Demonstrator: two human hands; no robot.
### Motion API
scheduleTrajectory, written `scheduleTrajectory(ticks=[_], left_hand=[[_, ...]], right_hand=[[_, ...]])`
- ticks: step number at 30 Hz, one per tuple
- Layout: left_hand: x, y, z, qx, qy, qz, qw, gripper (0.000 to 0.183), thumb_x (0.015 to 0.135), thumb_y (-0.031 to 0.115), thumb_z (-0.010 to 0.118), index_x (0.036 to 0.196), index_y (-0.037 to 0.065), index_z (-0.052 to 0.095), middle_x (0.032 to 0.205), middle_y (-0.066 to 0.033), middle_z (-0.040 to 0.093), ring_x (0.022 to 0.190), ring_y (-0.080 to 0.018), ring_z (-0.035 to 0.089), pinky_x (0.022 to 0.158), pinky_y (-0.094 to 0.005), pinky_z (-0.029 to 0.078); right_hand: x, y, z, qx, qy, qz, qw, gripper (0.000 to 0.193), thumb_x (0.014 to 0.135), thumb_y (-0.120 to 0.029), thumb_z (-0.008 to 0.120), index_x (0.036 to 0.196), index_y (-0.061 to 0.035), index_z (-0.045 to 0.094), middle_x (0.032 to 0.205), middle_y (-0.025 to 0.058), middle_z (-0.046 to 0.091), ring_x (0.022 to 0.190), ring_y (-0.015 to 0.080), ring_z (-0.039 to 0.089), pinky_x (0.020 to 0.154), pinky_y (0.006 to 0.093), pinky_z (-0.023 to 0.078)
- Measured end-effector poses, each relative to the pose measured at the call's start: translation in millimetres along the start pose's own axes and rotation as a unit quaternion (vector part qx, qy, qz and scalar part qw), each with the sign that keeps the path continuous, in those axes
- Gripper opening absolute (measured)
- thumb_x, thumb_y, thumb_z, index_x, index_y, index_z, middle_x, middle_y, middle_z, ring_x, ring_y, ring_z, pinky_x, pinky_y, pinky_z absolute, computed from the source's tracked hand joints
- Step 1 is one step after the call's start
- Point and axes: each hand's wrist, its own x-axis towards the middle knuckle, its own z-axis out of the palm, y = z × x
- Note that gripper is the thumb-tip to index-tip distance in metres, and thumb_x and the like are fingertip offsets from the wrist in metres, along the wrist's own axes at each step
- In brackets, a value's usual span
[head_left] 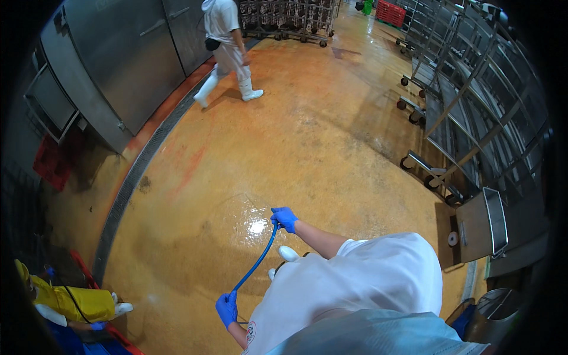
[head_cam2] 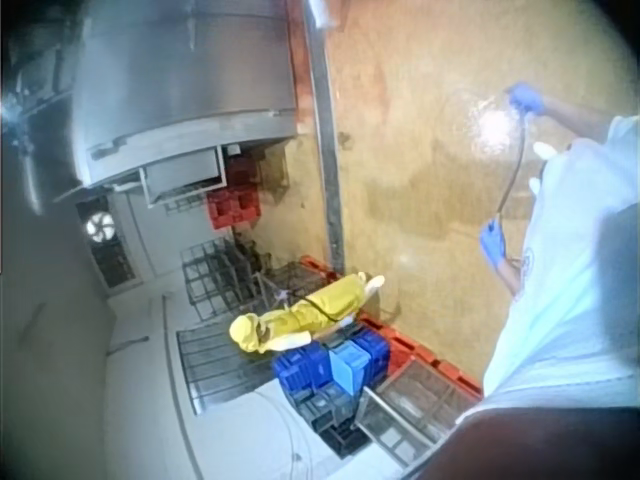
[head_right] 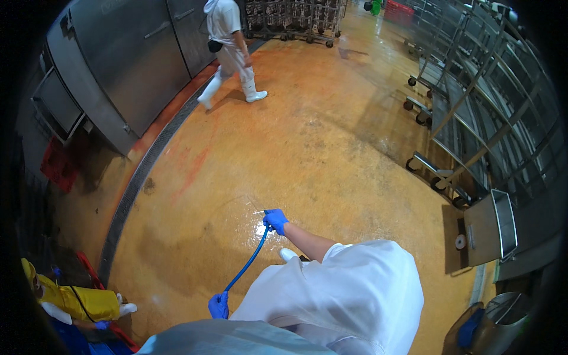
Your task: The person uses a blue hose to spray water on the floor of a commercial kitchen or processing area. They move around the room, directing the spray to cover different sections of the floor while other workers in protective gear are present.
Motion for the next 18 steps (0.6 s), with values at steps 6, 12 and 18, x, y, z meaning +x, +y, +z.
scheduleTrajectory(ticks=[6,12,18], left_hand=[[3,-3,-9,0.025,-0.021,0.002,0.999,0.045,0.074,0.037,0.07,0.062,-0.003,0.055,0.052,-0.0147,0.046,0.05,-0.0192,0.04,0.05,-0.0353,0.037],[2,-3,-9,0.029,-0.022,0.007,0.999,0.046,0.074,0.039,0.069,0.063,-0.003,0.056,0.053,-0.0162,0.047,0.05,-0.0201,0.041,0.05,-0.0361,0.037],[7,3,-4,0.04,-0.026,0.018,0.999,0.045,0.075,0.039,0.068,0.065,-0.003,0.057,0.055,-0.0172,0.049,0.051,-0.0201,0.042,0.051,-0.0367,0.038]], right_hand=[[1,11,-1,-0.044,-0.016,0.026,0.999,0.048,0.077,-0.003,0.055,0.122,0.0052,0.043,0.065,0.0045,0.053,0.053,0.0116,0.052,0.04,0.025,0.038],[-15,8,-4,-0.065,-0.018,0.003,0.998,0.005,0.078,-0.004,0.054,0.08,-0.0071,0.051,0.065,0.0034,0.052,0.056,0.0113,0.052,0.04,0.0247,0.037],[-17,2,-11,-0.038,0.005,-0.004,0.999,0.005,0.078,-0.004,0.054,0.08,-0.0071,0.052,0.065,0.0032,0.051,0.057,0.0112,0.053,0.041,0.0246,0.037]])
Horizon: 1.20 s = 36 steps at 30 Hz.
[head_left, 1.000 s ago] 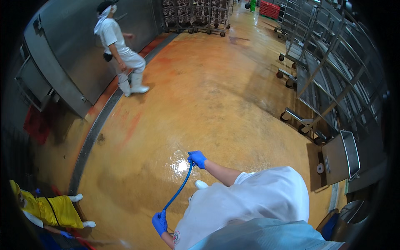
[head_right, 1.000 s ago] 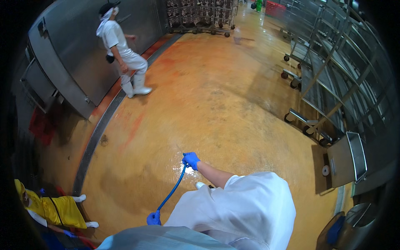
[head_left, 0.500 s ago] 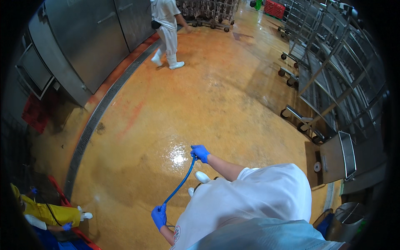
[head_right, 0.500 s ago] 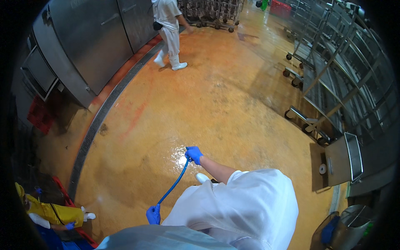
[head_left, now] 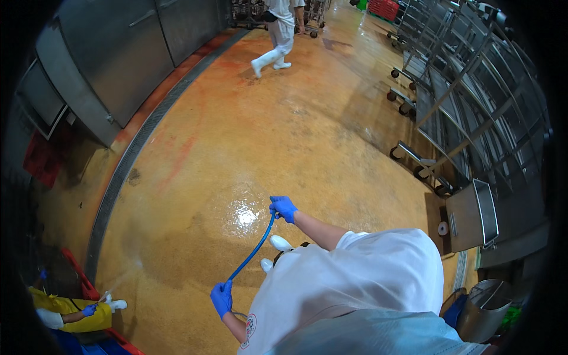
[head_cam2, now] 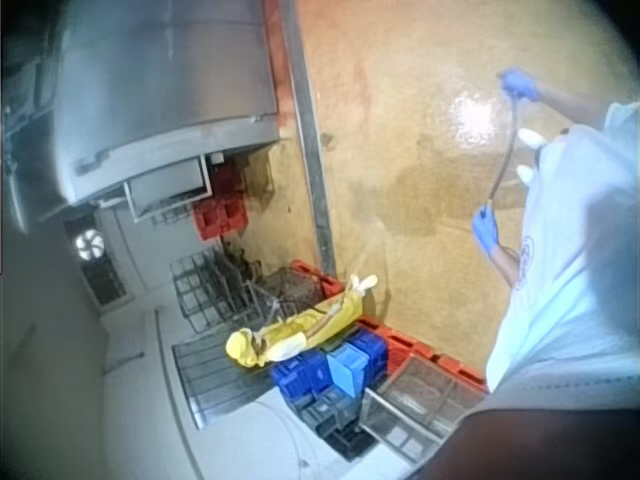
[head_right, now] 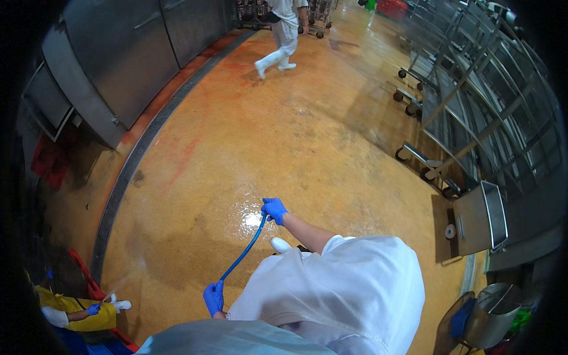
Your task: The person uses a blue hose to spray water on the floor of a commercial kitchen or processing area. They move around the room, directing the spray to cover different sections of the floor while other workers in protective gear are present.
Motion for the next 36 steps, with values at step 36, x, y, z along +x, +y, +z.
scheduleTrajectory(ticks=[36], left_hand=[[-7,18,6,-0.016,0.01,0.005,1.0,0.043,0.075,0.039,0.068,0.067,-0.002,0.06,0.056,-0.0152,0.053,0.052,-0.0185,0.046,0.052,-0.0355,0.039]], right_hand=[[5,-16,-9,-0.019,-0.037,-0.018,0.999,0.046,0.078,-0.007,0.058,0.123,-0.0061,0.048,0.072,0.0018,0.053,0.06,0.01,0.052,0.044,0.0241,0.04]])
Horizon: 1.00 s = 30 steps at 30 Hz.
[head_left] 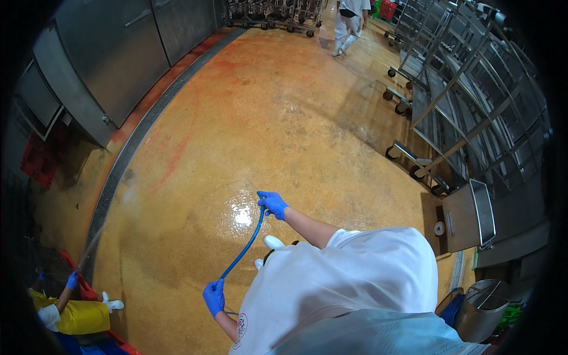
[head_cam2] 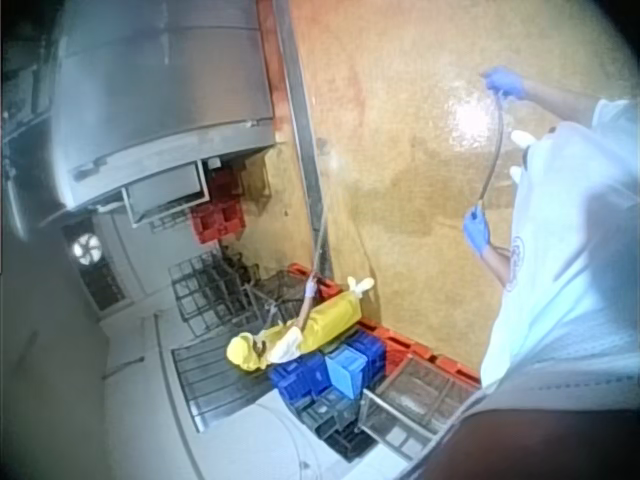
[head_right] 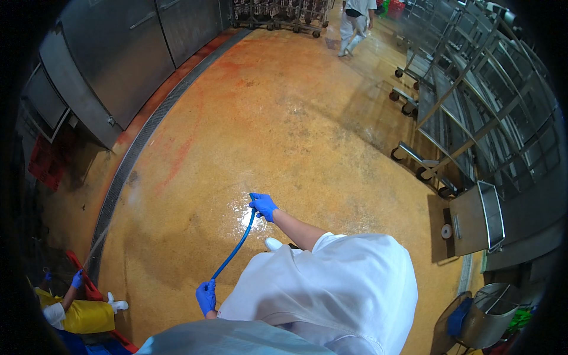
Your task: The person uses a blue hose to spray water on the floor of a commercial kitchen or processing area. They move around the room, directing the spray to cover different sections of the floor while other workers in protective gear are present.
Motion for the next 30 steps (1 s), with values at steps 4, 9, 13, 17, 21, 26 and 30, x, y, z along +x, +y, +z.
scheduleTrajectory(ticks=[4,9,13,17,21,26,30], left_hand=[[0,5,-8,0.033,-0.014,-0.01,0.999,0.043,0.074,0.039,0.07,0.066,-0.002,0.059,0.055,-0.0142,0.052,0.051,-0.0184,0.044,0.051,-0.0355,0.038],[0,1,-11,0.026,-0.014,-0.007,1.0,0.044,0.072,0.039,0.071,0.065,-0.002,0.057,0.054,-0.0133,0.05,0.05,-0.0186,0.042,0.051,-0.035,0.038],[-1,-2,-12,0.035,-0.017,-0.013,0.999,0.045,0.072,0.039,0.072,0.065,-0.003,0.057,0.053,-0.013,0.049,0.05,-0.0191,0.042,0.051,-0.0347,0.038],[-2,-5,-12,0.035,-0.021,-0.011,0.999,0.045,0.072,0.039,0.072,0.065,-0.003,0.057,0.053,-0.0133,0.05,0.05,-0.0193,0.042,0.05,-0.0348,0.038],[-3,-9,-8,0.024,-0.02,-0.005,0.999,0.045,0.072,0.039,0.072,0.064,-0.003,0.056,0.053,-0.0129,0.049,0.05,-0.0185,0.042,0.049,-0.0349,0.037],[-5,-13,-5,0.021,-0.02,-0.009,1.0,0.045,0.072,0.038,0.072,0.063,-0.002,0.055,0.052,-0.0111,0.046,0.05,-0.017,0.04,0.049,-0.0344,0.036],[-4,-9,-4,0.023,-0.025,-0.009,0.999,0.044,0.072,0.038,0.072,0.063,-0.002,0.055,0.053,-0.0111,0.046,0.051,-0.0169,0.04,0.049,-0.0342,0.036]], right_hand=[[-1,-5,5,0.007,-0.028,-0.032,0.999,0.048,0.079,-0.006,0.057,0.126,-0.011,0.048,0.071,0.0011,0.052,0.06,0.0095,0.052,0.044,0.0237,0.04],[-3,-7,10,-0.019,-0.031,-0.029,0.999,0.052,0.08,-0.007,0.057,0.13,-0.0121,0.045,0.071,0.001,0.051,0.06,0.0095,0.052,0.045,0.0237,0.041],[-10,-11,14,-0.032,-0.025,-0.027,0.999,0.053,0.08,-0.007,0.057,0.131,-0.0131,0.044,0.071,0.0009,0.051,0.06,0.0096,0.052,0.045,0.0243,0.042],[-8,-3,12,-0.033,-0.02,-0.026,0.999,0.053,0.079,-0.007,0.057,0.131,-0.0133,0.044,0.071,0.0011,0.052,0.06,0.0094,0.053,0.045,0.0244,0.042],[-2,6,6,-0.028,-0.017,-0.025,0.999,0.053,0.079,-0.007,0.058,0.13,-0.013,0.044,0.072,0.0014,0.053,0.061,0.0095,0.054,0.045,0.0244,0.042],[-5,3,6,-0.021,-0.018,-0.026,0.999,0.053,0.078,-0.007,0.058,0.13,-0.0123,0.045,0.072,0.0015,0.054,0.061,0.0096,0.054,0.045,0.0246,0.043],[-3,7,1,-0.025,-0.009,-0.032,0.999,0.052,0.079,-0.007,0.057,0.129,-0.0127,0.046,0.072,0.0013,0.054,0.061,0.0097,0.054,0.045,0.0246,0.042]])
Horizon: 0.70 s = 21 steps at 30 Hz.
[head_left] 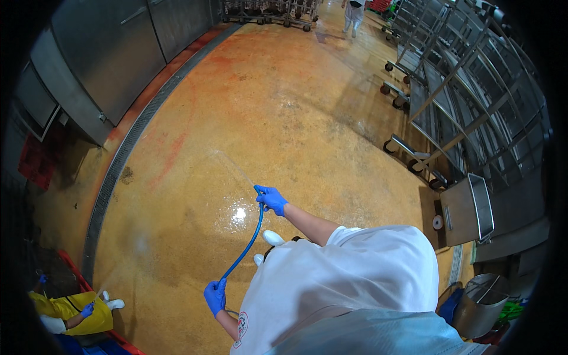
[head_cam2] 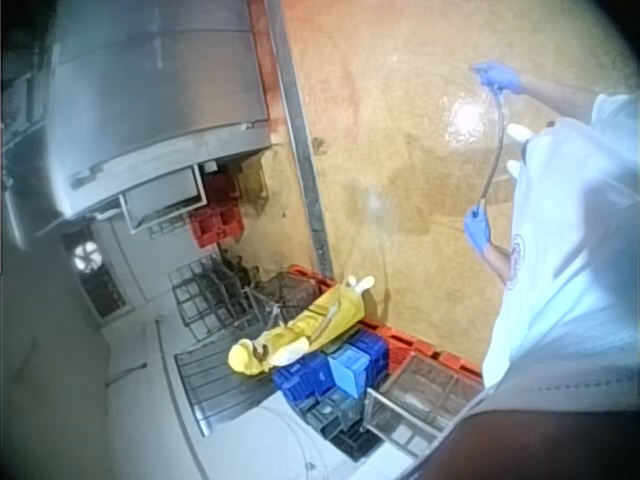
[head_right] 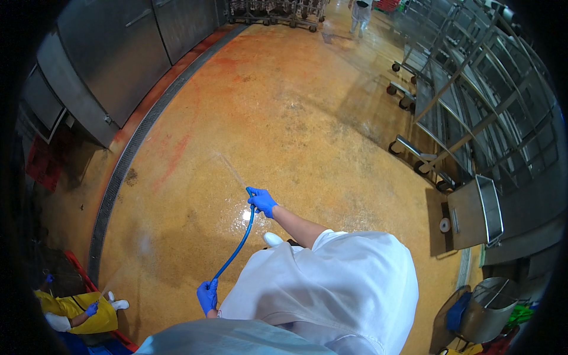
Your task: The person uses a blue hose to spray water on the floor of a commercial kitchen or processing area. They move around the room, directing the spray to cover different sections of the floor while other workers in protective gear are present.
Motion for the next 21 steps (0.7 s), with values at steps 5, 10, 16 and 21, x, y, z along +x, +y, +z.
scheduleTrajectory(ticks=[5,10,16,21], left_hand=[[0,3,1,0.011,0.002,-0.004,1.0,0.044,0.072,0.038,0.072,0.065,-0.003,0.057,0.054,-0.013,0.049,0.051,-0.018,0.042,0.051,-0.0346,0.038],[1,4,2,0.011,-0.008,-0.008,1.0,0.045,0.072,0.039,0.072,0.066,-0.003,0.058,0.055,-0.0143,0.05,0.051,-0.0193,0.043,0.051,-0.0352,0.038],[-3,12,1,0.02,-0.002,-0.001,1.0,0.044,0.072,0.039,0.072,0.065,-0.002,0.059,0.054,-0.015,0.052,0.05,-0.0195,0.044,0.051,-0.0353,0.039],[-5,10,2,0.022,-0.007,-0.013,1.0,0.043,0.072,0.039,0.072,0.065,-0.002,0.059,0.054,-0.0134,0.053,0.05,-0.0183,0.044,0.05,-0.0346,0.039]], right_hand=[[-6,-7,-1,0.011,-0.002,-0.015,1.0,0.052,0.079,-0.007,0.057,0.129,-0.0138,0.046,0.074,0.0014,0.054,0.062,0.0099,0.054,0.045,0.0246,0.041],[-8,-11,-1,0.019,0.0,-0.022,1.0,0.052,0.079,-0.007,0.057,0.129,-0.0133,0.046,0.074,0.0018,0.053,0.061,0.0101,0.053,0.046,0.0246,0.041],[-13,-9,-4,0.008,0.01,-0.03,0.999,0.052,0.079,-0.007,0.057,0.129,-0.0117,0.046,0.074,0.0016,0.053,0.061,0.0099,0.052,0.046,0.0241,0.041],[-10,-13,2,0.021,-0.001,-0.044,0.999,0.056,0.077,-0.007,0.057,0.131,-0.0118,0.043,0.07,0.0029,0.053,0.058,0.0106,0.052,0.045,0.0246,0.042]])
